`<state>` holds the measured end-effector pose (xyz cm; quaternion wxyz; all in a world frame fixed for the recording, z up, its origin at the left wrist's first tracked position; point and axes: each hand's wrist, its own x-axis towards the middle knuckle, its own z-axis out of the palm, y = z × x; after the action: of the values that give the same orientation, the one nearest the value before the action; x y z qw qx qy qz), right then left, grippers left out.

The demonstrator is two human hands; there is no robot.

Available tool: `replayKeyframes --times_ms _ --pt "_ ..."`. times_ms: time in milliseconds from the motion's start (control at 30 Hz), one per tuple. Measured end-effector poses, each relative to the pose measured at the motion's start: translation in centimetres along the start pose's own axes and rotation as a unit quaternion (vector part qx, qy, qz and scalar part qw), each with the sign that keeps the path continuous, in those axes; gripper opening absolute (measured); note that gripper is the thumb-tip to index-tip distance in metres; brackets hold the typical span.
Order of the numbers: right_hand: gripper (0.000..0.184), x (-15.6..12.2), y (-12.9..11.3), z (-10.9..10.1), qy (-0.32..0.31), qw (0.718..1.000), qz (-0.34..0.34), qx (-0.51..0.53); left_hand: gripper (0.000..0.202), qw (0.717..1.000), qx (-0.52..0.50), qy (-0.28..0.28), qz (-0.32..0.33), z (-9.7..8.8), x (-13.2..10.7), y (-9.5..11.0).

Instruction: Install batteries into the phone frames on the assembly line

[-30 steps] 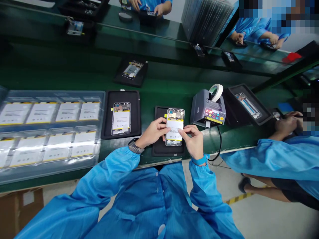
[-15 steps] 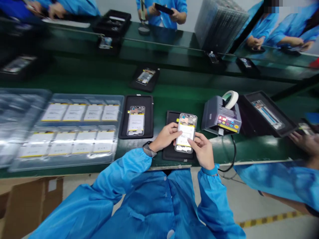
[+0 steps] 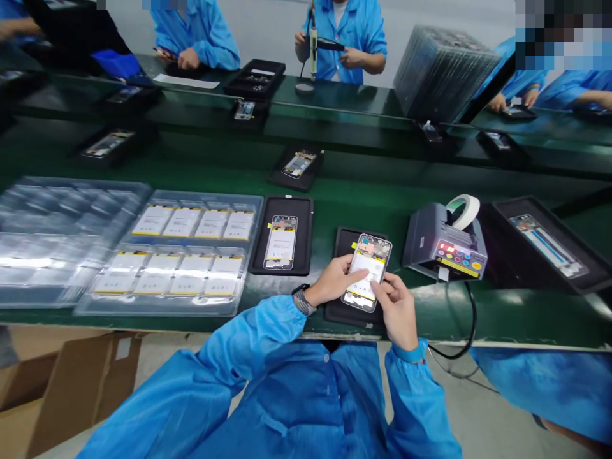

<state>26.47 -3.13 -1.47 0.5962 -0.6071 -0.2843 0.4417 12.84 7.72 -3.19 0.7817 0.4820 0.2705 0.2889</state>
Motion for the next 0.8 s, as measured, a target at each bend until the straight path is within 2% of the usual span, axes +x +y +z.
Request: replayKeyframes --times_ms 133,333,633,800 --pt "0.051 0.5 -0.7 0.4 0.041 0.997 -0.058 -0.004 0.062 0.998 0.062 0.019 0.026 0.5 -0.7 0.2" --pt "0.039 0.1 -2.5 1.0 0.032 0.994 -0.104 -0.003 0.054 0.994 0.108 -0.01 0.024 1.4 -2.0 0.6" --pt "0.028 -1.1 -3.1 1.1 0.052 0.992 -0.117 -0.012 0.051 0.992 0.126 -0.012 0.029 1.6 -2.9 0.8" --pt "0.028 -1.2 -3.3 1.3 0.062 0.991 -0.113 -0.026 0.049 0.989 0.137 -0.011 0.044 1.8 -3.0 1.0"
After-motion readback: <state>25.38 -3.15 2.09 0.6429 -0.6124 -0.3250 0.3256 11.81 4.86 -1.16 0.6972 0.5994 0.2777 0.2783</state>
